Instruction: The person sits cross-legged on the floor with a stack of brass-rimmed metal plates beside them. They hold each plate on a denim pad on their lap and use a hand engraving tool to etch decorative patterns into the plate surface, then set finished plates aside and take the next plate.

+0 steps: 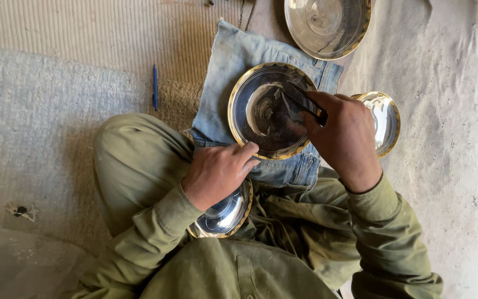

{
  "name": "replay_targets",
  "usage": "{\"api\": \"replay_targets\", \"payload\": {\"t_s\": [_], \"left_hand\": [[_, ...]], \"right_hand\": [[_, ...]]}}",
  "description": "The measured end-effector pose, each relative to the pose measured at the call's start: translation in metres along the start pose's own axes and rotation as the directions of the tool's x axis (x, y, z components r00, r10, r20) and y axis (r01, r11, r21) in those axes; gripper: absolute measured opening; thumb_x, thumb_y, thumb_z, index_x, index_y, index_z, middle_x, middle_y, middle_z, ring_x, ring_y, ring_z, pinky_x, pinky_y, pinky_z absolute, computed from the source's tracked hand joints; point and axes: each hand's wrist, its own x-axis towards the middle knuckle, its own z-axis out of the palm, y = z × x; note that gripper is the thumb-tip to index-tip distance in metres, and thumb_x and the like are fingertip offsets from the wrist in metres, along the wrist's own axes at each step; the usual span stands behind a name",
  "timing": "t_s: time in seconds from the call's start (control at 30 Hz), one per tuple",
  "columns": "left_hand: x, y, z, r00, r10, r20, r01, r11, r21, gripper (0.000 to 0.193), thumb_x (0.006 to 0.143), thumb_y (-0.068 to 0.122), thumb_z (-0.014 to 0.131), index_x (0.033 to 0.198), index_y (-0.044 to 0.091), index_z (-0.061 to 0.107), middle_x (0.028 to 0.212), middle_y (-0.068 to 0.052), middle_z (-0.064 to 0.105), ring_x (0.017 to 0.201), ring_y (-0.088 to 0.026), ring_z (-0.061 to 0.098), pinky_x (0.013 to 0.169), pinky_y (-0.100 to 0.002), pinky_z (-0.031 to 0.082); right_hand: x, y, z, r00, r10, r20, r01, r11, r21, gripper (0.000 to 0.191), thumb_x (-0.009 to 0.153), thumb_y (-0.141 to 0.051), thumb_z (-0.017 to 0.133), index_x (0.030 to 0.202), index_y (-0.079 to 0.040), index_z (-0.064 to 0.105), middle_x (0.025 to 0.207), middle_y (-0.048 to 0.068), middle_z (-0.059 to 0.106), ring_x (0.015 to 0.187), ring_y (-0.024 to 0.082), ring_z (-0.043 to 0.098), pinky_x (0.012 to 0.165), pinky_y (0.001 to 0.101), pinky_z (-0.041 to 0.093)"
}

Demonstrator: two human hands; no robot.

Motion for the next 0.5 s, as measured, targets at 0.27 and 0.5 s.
{"api": "replay_targets", "payload": {"t_s": [0.27,0.5], "left_hand": [[0.000,-0.002,0.013,0.996,0.041,-0.077,-0.042,0.999,-0.008,0.027,0.093,0.028,0.074,0.117,0.015,0.076,0.078,-0.006,0.067,0.063,-0.027,0.067,0.053,-0.042,0.050],[-0.003,-0.009,0.025,0.985,0.081,-0.153,-0.075,0.996,0.047,0.025,0.093,0.026,0.073,0.115,0.014,0.077,0.079,-0.007,0.067,0.061,-0.026,0.066,0.052,-0.040,0.050]], "right_hand": [[0.039,0.005,-0.008,0.972,-0.156,0.175,0.199,0.943,-0.267,0.022,0.085,-0.011,0.079,0.106,-0.018,0.083,0.075,0.008,0.072,0.064,0.028,0.068,0.054,0.0407,0.050],[0.110,-0.007,0.004,0.754,-0.374,0.541,0.653,0.523,-0.548,0.014,0.079,-0.011,0.073,0.076,-0.023,0.080,0.072,0.003,0.072,0.066,0.020,0.071,0.059,0.0344,0.055]]}}
